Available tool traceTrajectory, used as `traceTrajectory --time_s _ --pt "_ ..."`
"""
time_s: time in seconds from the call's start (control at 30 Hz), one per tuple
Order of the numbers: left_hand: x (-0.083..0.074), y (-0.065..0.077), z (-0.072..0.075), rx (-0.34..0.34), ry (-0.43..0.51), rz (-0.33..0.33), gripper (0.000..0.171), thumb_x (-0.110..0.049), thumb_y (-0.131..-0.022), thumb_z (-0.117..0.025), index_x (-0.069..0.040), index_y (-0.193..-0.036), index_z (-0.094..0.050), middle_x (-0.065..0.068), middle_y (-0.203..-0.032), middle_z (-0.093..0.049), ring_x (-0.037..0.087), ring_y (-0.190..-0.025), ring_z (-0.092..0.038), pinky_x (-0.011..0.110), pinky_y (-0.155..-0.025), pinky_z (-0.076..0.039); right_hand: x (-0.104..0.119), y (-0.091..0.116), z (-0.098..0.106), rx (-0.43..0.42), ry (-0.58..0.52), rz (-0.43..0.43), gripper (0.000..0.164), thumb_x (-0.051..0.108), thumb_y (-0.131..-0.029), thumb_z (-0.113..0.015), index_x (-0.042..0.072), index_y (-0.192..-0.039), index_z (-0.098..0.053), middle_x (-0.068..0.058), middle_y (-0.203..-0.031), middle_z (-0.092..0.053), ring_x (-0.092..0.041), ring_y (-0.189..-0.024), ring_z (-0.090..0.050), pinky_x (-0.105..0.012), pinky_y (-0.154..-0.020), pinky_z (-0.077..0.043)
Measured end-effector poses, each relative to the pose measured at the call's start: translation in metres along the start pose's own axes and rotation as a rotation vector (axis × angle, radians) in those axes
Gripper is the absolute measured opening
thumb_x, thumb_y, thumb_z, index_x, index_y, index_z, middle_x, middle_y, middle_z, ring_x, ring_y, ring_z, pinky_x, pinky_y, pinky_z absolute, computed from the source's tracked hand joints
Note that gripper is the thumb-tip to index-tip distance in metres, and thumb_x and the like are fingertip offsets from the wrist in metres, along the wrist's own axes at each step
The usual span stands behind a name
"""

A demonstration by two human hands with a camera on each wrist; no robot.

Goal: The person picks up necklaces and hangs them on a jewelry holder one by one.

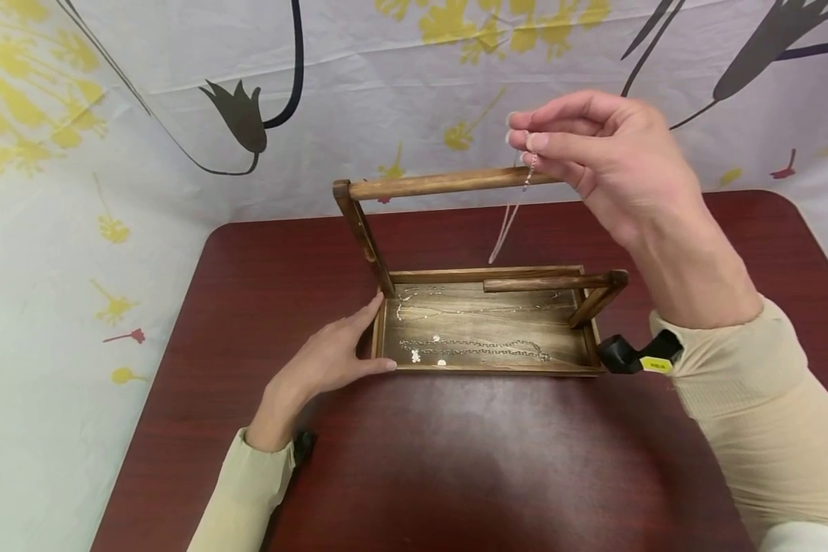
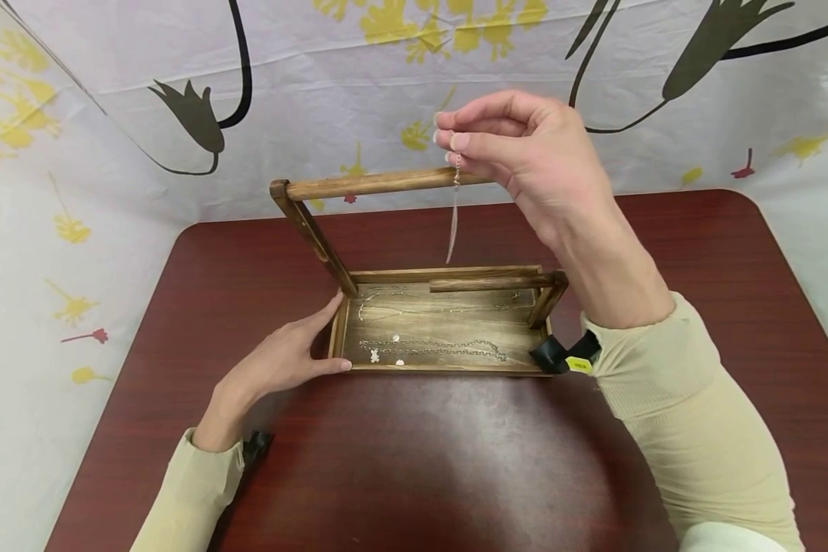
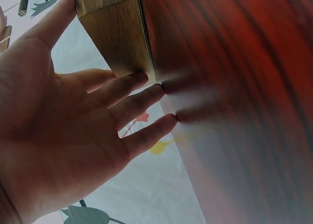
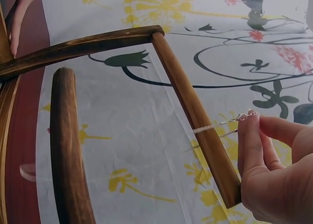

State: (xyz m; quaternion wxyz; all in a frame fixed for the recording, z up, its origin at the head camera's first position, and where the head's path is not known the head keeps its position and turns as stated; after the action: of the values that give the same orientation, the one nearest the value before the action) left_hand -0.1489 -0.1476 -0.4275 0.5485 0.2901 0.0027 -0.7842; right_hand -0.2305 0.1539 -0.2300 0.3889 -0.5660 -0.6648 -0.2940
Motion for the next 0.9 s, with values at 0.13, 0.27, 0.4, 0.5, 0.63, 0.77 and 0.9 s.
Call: traceTrajectory --time_s 0.13,0.27,0.4,0.5,0.63,0.77,0.9 --pt "0.000 -0.001 0.001 -0.004 -0.002 -0.003 0.107 -0.064 -0.082 -0.070 -0.032 -0.160 -0.005 0.000 -0.161 -0.025 0.023 -0.143 -0.035 0.045 -0.112 -0.036 -0.001 0.000 -0.008 0.029 0.028 0.011 0.023 -0.018 -0.081 -0.070 -0.013 -0.103 -0.067 -0.025 -0.109 -0.070 -0.030 -0.096 -0.071 -0.029 -0.075 -0.058" --pt "0.001 -0.002 0.002 -0.005 -0.004 -0.005 0.106 -0.062 -0.082 -0.071 -0.031 -0.160 -0.006 0.000 -0.161 -0.025 0.023 -0.143 -0.036 0.046 -0.111 -0.037 -0.005 -0.001 -0.015 0.041 0.051 0.005 0.025 -0.016 -0.080 -0.073 -0.012 -0.103 -0.067 -0.024 -0.109 -0.070 -0.030 -0.097 -0.070 -0.031 -0.076 -0.058" --pt "0.003 -0.001 0.002 -0.002 0.000 0.007 0.107 -0.061 -0.083 -0.072 -0.031 -0.160 -0.005 -0.002 -0.162 -0.024 0.024 -0.142 -0.036 0.046 -0.110 -0.038 -0.010 -0.002 -0.023 0.067 0.093 -0.005 0.026 -0.013 -0.079 -0.076 -0.011 -0.104 -0.068 -0.023 -0.111 -0.070 -0.030 -0.100 -0.070 -0.032 -0.079 -0.058" --pt "0.004 -0.001 0.001 -0.002 0.005 0.012 0.107 -0.061 -0.083 -0.072 -0.032 -0.160 -0.004 -0.002 -0.162 -0.023 0.024 -0.142 -0.037 0.046 -0.110 -0.039 -0.013 -0.004 -0.028 0.095 0.119 0.007 0.027 -0.012 -0.079 -0.077 -0.011 -0.104 -0.068 -0.023 -0.110 -0.070 -0.030 -0.100 -0.070 -0.032 -0.080 -0.057" --pt "0.003 -0.002 0.001 0.002 0.001 0.011 0.107 -0.062 -0.082 -0.071 -0.032 -0.160 -0.004 -0.002 -0.162 -0.024 0.023 -0.142 -0.037 0.046 -0.110 -0.038 -0.016 -0.005 -0.034 0.125 0.129 0.019 0.028 -0.013 -0.080 -0.075 -0.010 -0.106 -0.067 -0.023 -0.110 -0.070 -0.030 -0.100 -0.070 -0.033 -0.082 -0.057" --pt "0.001 -0.004 0.001 0.011 0.004 0.006 0.107 -0.062 -0.083 -0.071 -0.031 -0.160 -0.003 -0.002 -0.162 -0.023 0.023 -0.142 -0.037 0.045 -0.110 -0.038 -0.017 -0.005 -0.041 0.145 0.150 0.025 0.029 -0.014 -0.080 -0.074 -0.010 -0.108 -0.066 -0.024 -0.111 -0.069 -0.030 -0.102 -0.069 -0.032 -0.088 -0.055" --pt "-0.001 -0.004 0.002 0.012 0.007 -0.002 0.107 -0.061 -0.084 -0.071 -0.029 -0.161 -0.003 0.000 -0.162 -0.024 0.024 -0.141 -0.039 0.045 -0.110 -0.039 -0.017 -0.006 -0.046 0.150 0.174 0.023 0.030 -0.015 -0.080 -0.074 -0.011 -0.108 -0.066 -0.024 -0.112 -0.069 -0.030 -0.103 -0.069 -0.033 -0.093 -0.053"
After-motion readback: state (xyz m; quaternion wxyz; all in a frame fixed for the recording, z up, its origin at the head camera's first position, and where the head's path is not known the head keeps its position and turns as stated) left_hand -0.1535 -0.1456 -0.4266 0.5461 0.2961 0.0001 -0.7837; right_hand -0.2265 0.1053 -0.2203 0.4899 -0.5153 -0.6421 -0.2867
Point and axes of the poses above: each hand's wrist, its own y-axis away from the middle knuckle, its own z-axis out of the back of the hand, x = y × z, the point moved 7 cm from there along -y, towards the middle knuckle
